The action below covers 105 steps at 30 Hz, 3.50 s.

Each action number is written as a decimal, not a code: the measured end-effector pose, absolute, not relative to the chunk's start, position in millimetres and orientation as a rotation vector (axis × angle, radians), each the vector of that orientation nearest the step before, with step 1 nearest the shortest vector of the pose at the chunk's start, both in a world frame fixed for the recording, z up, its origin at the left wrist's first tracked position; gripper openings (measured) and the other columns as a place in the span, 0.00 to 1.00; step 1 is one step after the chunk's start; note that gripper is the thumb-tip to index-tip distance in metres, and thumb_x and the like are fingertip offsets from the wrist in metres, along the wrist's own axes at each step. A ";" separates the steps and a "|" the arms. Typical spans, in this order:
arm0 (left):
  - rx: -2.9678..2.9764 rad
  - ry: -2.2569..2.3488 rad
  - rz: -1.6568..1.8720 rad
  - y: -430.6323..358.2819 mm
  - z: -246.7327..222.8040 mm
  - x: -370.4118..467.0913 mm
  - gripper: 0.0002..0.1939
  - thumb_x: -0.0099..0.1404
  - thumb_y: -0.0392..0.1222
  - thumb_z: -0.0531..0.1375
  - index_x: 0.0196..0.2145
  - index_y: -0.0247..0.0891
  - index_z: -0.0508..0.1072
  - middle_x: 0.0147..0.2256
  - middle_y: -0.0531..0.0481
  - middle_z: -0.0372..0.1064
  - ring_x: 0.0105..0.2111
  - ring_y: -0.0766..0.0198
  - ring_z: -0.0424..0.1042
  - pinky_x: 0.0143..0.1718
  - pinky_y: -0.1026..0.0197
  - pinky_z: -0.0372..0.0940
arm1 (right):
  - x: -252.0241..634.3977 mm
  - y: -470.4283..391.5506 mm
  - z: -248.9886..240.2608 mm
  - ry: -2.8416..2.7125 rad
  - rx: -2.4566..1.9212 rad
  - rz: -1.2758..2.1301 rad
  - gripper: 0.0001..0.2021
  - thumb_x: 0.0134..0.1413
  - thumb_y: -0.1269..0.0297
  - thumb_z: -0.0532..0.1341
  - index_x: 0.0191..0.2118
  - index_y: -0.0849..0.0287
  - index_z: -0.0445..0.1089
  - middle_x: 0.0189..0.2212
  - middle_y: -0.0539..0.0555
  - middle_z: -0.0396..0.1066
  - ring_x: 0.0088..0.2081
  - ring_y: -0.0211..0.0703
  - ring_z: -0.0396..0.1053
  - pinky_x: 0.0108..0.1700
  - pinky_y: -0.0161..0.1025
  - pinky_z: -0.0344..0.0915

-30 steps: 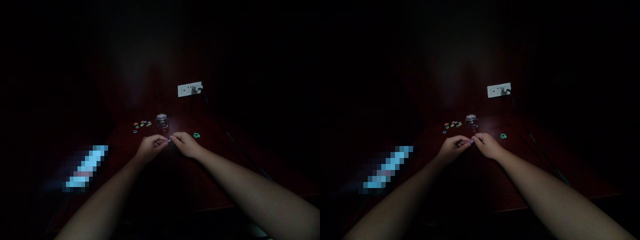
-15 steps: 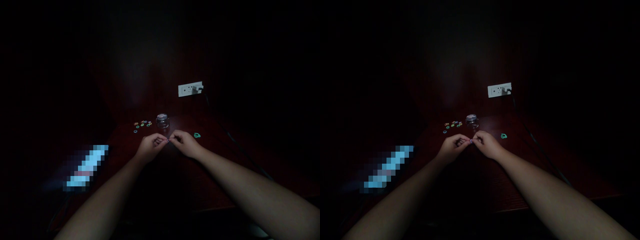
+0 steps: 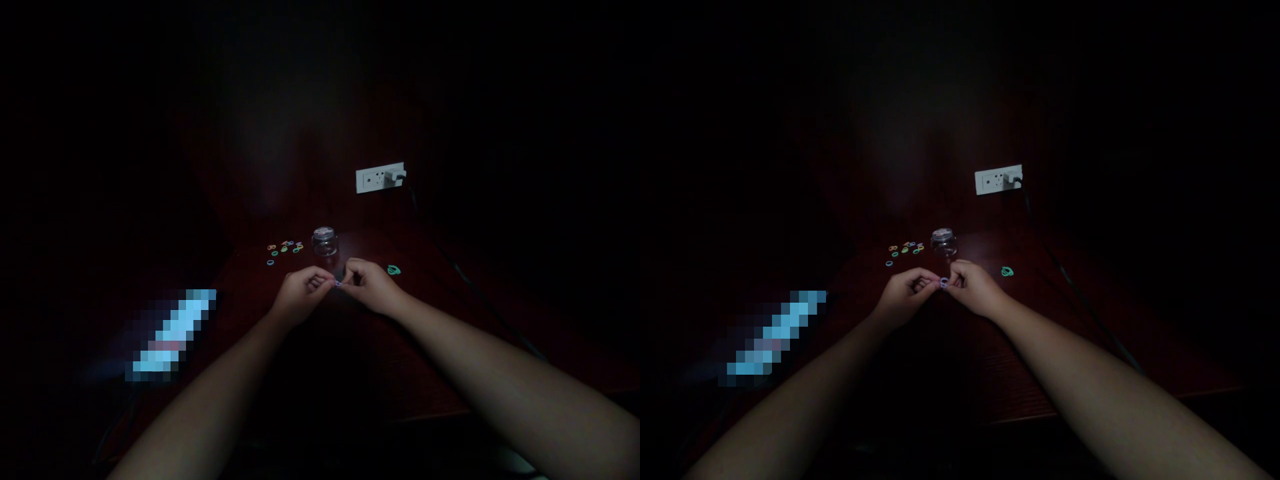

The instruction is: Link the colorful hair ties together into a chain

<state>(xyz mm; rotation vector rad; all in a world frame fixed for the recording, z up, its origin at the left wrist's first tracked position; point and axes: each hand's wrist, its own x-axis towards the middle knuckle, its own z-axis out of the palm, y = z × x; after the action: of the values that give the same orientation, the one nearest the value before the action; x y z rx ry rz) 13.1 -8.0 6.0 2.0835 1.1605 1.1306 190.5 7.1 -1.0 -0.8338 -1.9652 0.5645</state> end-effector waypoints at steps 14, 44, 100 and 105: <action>2.171 1.151 0.979 -10.3 7.7 12.9 0.12 0.57 0.46 0.59 0.35 0.35 0.73 0.28 0.50 0.72 0.24 0.71 0.66 0.24 0.69 0.61 | 189.4 6.4 -2.9 -1.960 -0.925 0.665 0.08 0.43 0.71 0.58 0.21 0.60 0.56 0.18 0.45 0.56 0.21 0.31 0.53 0.22 0.30 0.49; 2.204 1.239 1.089 -8.4 9.6 11.6 0.10 0.57 0.44 0.58 0.32 0.34 0.73 0.27 0.50 0.70 0.24 0.70 0.65 0.25 0.68 0.61 | 188.9 3.2 1.2 -2.013 -0.897 0.638 0.08 0.52 0.67 0.54 0.28 0.63 0.68 0.23 0.51 0.66 0.26 0.35 0.61 0.27 0.32 0.56; 2.321 1.108 1.219 -11.1 14.2 13.4 0.06 0.58 0.36 0.57 0.34 0.35 0.71 0.31 0.48 0.67 0.29 0.68 0.65 0.29 0.66 0.61 | 189.3 5.1 -1.0 -2.053 -0.856 0.590 0.05 0.50 0.70 0.56 0.27 0.62 0.68 0.24 0.50 0.62 0.27 0.35 0.60 0.29 0.32 0.56; 2.330 1.102 1.204 -11.2 13.2 13.9 0.06 0.58 0.34 0.56 0.34 0.35 0.71 0.31 0.48 0.67 0.29 0.68 0.65 0.29 0.66 0.61 | 189.9 6.2 -2.8 -2.023 -0.841 0.628 0.03 0.47 0.70 0.59 0.25 0.62 0.67 0.24 0.49 0.61 0.26 0.34 0.60 0.29 0.32 0.57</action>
<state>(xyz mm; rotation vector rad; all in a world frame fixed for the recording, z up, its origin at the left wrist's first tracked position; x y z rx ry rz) 13.9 -11.2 13.2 2.3295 1.1021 1.2039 189.9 6.2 -2.8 -0.8409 -2.0234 0.6283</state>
